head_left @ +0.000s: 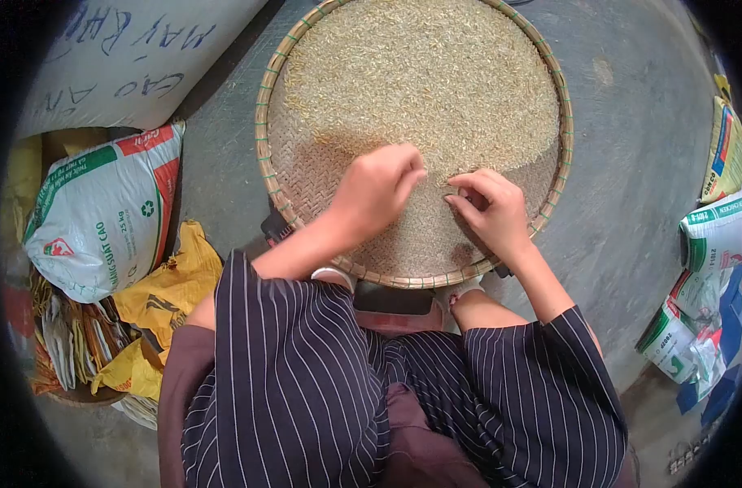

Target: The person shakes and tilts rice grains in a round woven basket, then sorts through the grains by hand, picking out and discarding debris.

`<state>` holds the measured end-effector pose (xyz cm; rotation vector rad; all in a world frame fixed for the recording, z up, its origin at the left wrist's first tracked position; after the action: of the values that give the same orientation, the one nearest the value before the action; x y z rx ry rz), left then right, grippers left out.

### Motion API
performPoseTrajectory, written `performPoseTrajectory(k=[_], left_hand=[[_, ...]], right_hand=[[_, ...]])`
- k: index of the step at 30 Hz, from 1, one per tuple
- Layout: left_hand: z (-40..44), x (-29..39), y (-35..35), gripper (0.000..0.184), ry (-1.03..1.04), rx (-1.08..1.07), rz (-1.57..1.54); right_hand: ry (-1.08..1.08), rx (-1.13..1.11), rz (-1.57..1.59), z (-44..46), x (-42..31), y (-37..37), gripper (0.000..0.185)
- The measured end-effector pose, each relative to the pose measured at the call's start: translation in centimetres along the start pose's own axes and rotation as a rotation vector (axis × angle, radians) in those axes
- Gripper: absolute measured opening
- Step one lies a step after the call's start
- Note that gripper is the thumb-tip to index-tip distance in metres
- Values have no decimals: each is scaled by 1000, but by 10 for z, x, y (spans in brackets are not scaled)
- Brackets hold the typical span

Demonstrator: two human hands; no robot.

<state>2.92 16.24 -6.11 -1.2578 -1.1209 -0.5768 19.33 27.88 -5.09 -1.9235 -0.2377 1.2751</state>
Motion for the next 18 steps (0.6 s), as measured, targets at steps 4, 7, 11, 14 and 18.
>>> performPoseTrajectory(k=[4,7,11,14,18], left_hand=[[72,10,-48,22,-160,175,-430],[108,19,-70,31,142,321,-373],[79,19,-62,38,319,349,136],[35,9,-36,26,246,118,117],[-6,5,-7,22,115,-65,149]], right_hand=[[-27,54,-98,2,0,6,14],[-58,88,-111,2,3,10,12],[-91,100,-146,3,0,8,9],[-99,57,-216,5,-4,5,8],[68,-85,-26,33,-9,-16,7]])
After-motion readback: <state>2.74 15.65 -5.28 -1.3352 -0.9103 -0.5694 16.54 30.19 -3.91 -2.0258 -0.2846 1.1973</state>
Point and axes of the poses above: each hand's wrist, its own z-axis towards the middle knuckle, its own y-axis out of the palm, x = y × z, the point moved 2 cm from there along z, towards the middle knuckle, and after that the axes turned 9 degrees about -z, right-handed, at the moved point
